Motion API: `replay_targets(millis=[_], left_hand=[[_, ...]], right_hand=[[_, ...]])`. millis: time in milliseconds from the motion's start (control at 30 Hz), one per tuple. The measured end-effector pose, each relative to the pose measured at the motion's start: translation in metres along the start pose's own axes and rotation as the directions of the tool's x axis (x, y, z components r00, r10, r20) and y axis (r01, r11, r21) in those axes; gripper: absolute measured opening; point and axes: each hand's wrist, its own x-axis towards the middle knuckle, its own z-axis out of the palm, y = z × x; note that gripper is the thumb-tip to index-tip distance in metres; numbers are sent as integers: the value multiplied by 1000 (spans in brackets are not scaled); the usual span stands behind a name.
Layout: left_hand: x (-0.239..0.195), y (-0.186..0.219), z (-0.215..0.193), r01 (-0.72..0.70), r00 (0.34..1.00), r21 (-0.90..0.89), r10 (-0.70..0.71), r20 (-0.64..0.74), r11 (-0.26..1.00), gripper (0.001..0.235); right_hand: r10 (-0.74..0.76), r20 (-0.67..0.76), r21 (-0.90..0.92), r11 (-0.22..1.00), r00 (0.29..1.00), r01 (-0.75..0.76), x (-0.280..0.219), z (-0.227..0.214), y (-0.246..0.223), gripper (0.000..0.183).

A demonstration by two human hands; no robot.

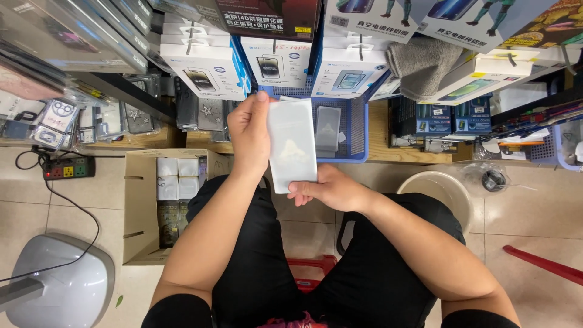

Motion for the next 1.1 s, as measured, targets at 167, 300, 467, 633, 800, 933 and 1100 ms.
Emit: replay_targets(millis=[167,300,467,633,800,933,1100], left_hand=[[-21,20,10,21,994,101,-31,106,995,28],[-39,19,13,-9,968,308,-69,243,951,26],[-56,0,18,-26,935,375,-111,338,927,25],[-67,3,26,23,903,386,-185,387,922,27],[-62,17,29,-8,882,468,-215,420,884,40],[-62,9,27,28,870,475,-256,422,880,39],[-56,12,30,118,923,327,-225,313,938,35]], right_hand=[[-17,-34,-1,1000,999,17,-2,-8,-5,27],[-57,-85,-97,994,995,49,-7,-19,-16,25],[-139,-295,-32,990,945,136,-3,-47,10,32],[-214,-465,-22,973,859,230,-2,-77,45,39],[-312,-620,1,917,720,398,3,-64,34,25],[-256,-690,85,900,677,427,9,-48,19,18],[-243,-665,94,911,707,401,13,-40,20,17]])
